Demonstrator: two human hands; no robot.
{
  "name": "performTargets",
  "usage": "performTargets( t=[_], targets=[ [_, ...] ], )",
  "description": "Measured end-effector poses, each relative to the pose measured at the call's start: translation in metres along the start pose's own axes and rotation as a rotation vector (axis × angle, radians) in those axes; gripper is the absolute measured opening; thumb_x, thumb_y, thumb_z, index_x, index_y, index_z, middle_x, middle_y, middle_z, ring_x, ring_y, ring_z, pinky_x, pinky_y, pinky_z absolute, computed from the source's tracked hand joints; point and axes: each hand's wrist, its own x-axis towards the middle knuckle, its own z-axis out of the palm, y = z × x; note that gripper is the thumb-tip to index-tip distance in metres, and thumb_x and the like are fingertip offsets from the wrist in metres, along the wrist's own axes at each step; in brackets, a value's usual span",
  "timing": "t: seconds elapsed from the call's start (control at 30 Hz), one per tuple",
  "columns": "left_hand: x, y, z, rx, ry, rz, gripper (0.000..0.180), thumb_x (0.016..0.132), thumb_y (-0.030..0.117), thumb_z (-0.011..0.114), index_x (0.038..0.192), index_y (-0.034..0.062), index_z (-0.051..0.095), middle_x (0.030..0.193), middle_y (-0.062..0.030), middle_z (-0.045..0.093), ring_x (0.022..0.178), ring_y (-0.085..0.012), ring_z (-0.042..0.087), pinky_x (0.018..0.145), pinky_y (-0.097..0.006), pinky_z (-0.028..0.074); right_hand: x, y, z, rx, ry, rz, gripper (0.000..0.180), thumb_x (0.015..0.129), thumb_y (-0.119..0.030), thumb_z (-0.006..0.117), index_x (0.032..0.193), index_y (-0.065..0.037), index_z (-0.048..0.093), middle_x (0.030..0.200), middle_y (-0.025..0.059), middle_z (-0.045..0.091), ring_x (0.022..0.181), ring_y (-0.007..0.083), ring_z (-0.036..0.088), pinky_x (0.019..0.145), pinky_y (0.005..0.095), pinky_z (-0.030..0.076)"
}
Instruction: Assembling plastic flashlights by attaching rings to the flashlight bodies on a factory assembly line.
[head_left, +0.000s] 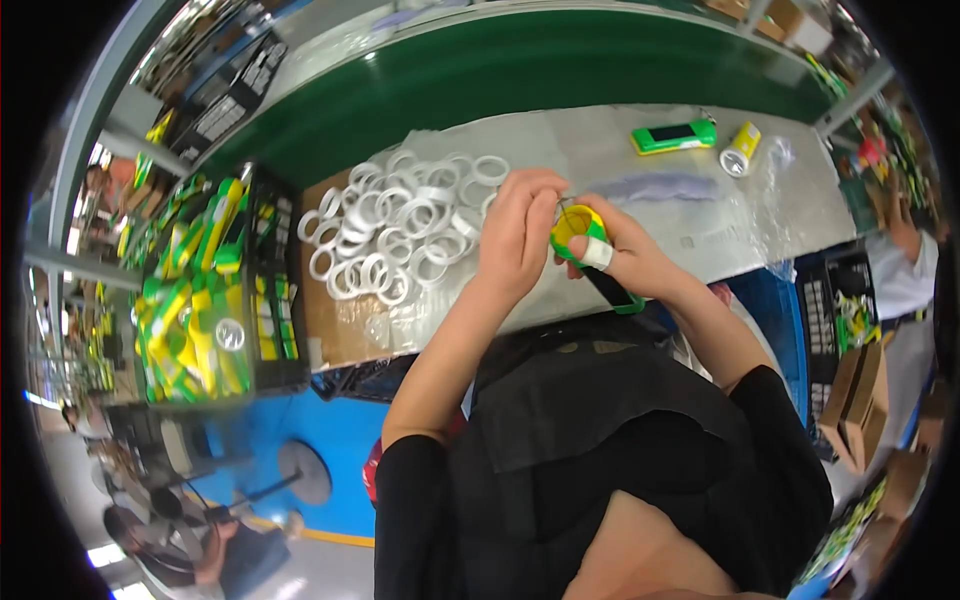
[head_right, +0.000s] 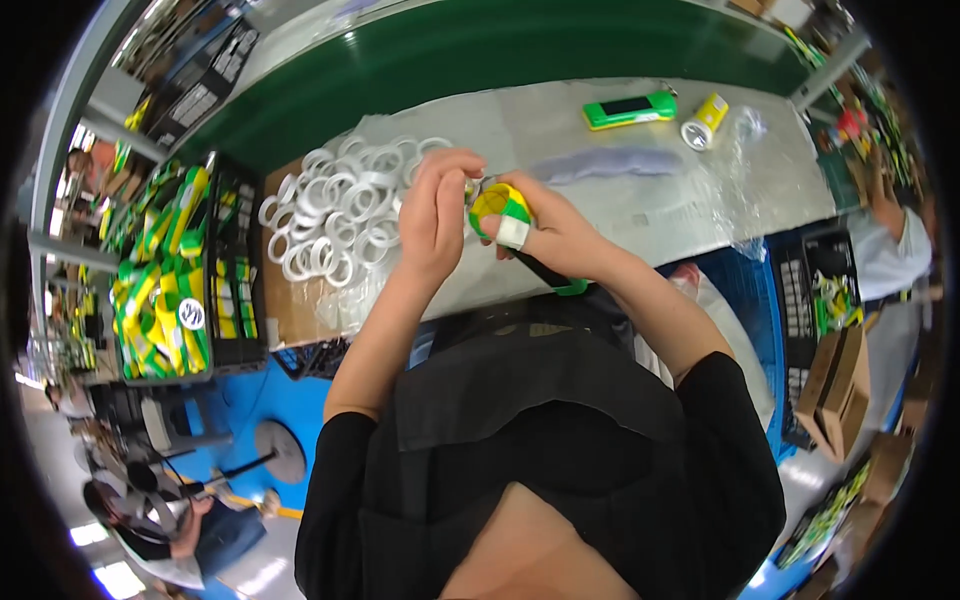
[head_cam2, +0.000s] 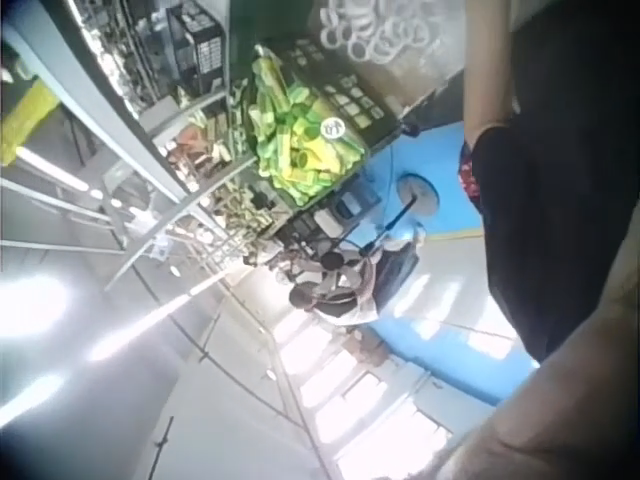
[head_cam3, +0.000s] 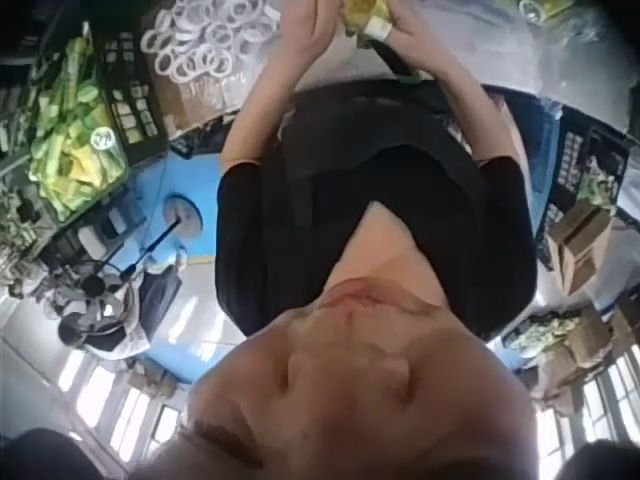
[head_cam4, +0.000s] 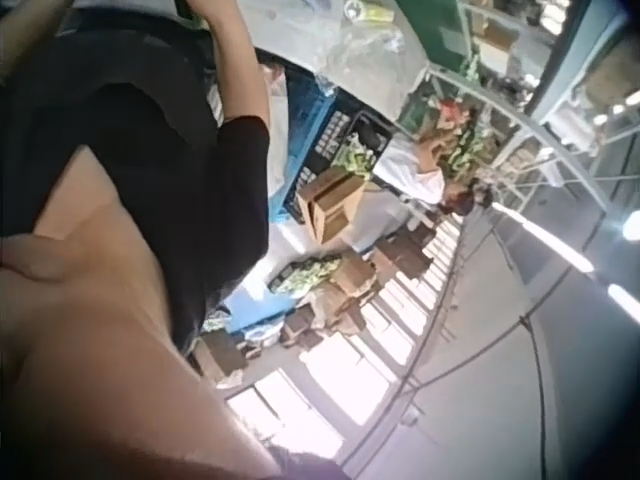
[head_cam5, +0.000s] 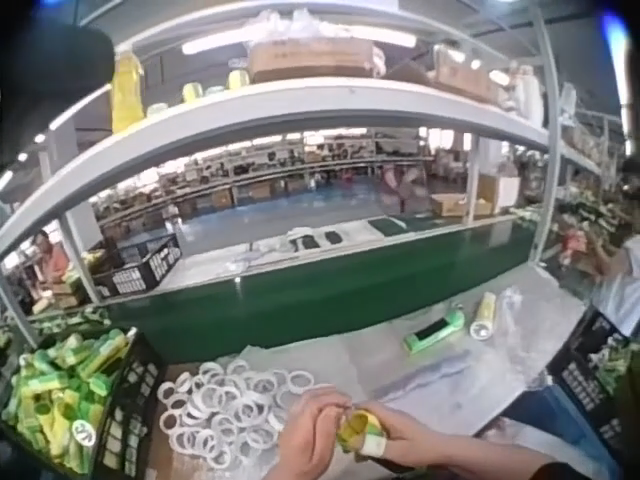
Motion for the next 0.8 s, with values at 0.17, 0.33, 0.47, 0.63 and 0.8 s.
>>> performTargets(
  t=[0.17,0.33,0.47,0.63,0.8],
  targets=[
    [0.009,0.005,0.010,0.098,-0.343,0.147,0.020,0.096,0.003,0.043,0.105,0.0019,0.062,0.110,-0.0140,0.058,0.085,-0.0223,0.058,0.075,-0.032,0.048,-0.009,0.013,-0.008,0.246,-0.006,-0.024,0.044,0.096,-0.027,0.059,0.129,-0.003,0.043,0.096,0.0086,0.059,0.076,0.0139,0.061,0.070,0.0294,0.051],
    [0.011,-0.004,0.028,-0.011,-0.416,0.173,0.027,0.100,0.012,0.039,0.106,-0.0008,0.062,0.114,-0.0174,0.061,0.092,-0.0270,0.060,0.078,-0.033,0.049,-0.014,0.025,-0.016,0.307,0.020,-0.076,0.044,0.097,-0.028,0.058,0.131,-0.003,0.041,0.095,0.0074,0.058,0.075,0.0146,0.061,0.070,0.0299,0.051],
    [0.015,-0.006,0.035,-0.031,-0.451,0.202,0.031,0.096,0.022,0.052,0.117,0.0002,0.058,0.118,-0.0160,0.062,0.100,-0.0346,0.061,0.087,-0.041,0.047,-0.015,0.042,-0.022,0.314,0.017,-0.107,0.043,0.097,-0.028,0.058,0.129,-0.004,0.043,0.099,0.0070,0.057,0.075,0.0144,0.061,0.068,0.0297,0.052],
    [0.017,-0.012,0.043,0.035,-0.483,0.256,0.071,0.089,0.052,0.055,0.136,0.0000,0.044,0.122,-0.0159,0.062,0.106,-0.0354,0.061,0.092,-0.045,0.047,-0.014,0.043,-0.024,0.150,0.139,-0.221,0.039,0.097,-0.025,0.058,0.127,-0.003,0.047,0.111,0.0064,0.056,0.101,0.0148,0.056,0.086,0.0304,0.047],
    [0.019,-0.019,0.044,0.205,-0.531,0.374,0.087,0.084,0.064,0.053,0.138,-0.0021,0.041,0.122,-0.0158,0.063,0.111,-0.0338,0.062,0.101,-0.048,0.042,-0.012,0.043,-0.022,0.284,0.146,-0.139,0.043,0.096,-0.024,0.059,0.129,-0.001,0.045,0.117,0.0075,0.056,0.112,0.0165,0.052,0.096,0.0322,0.042]
  ],
)
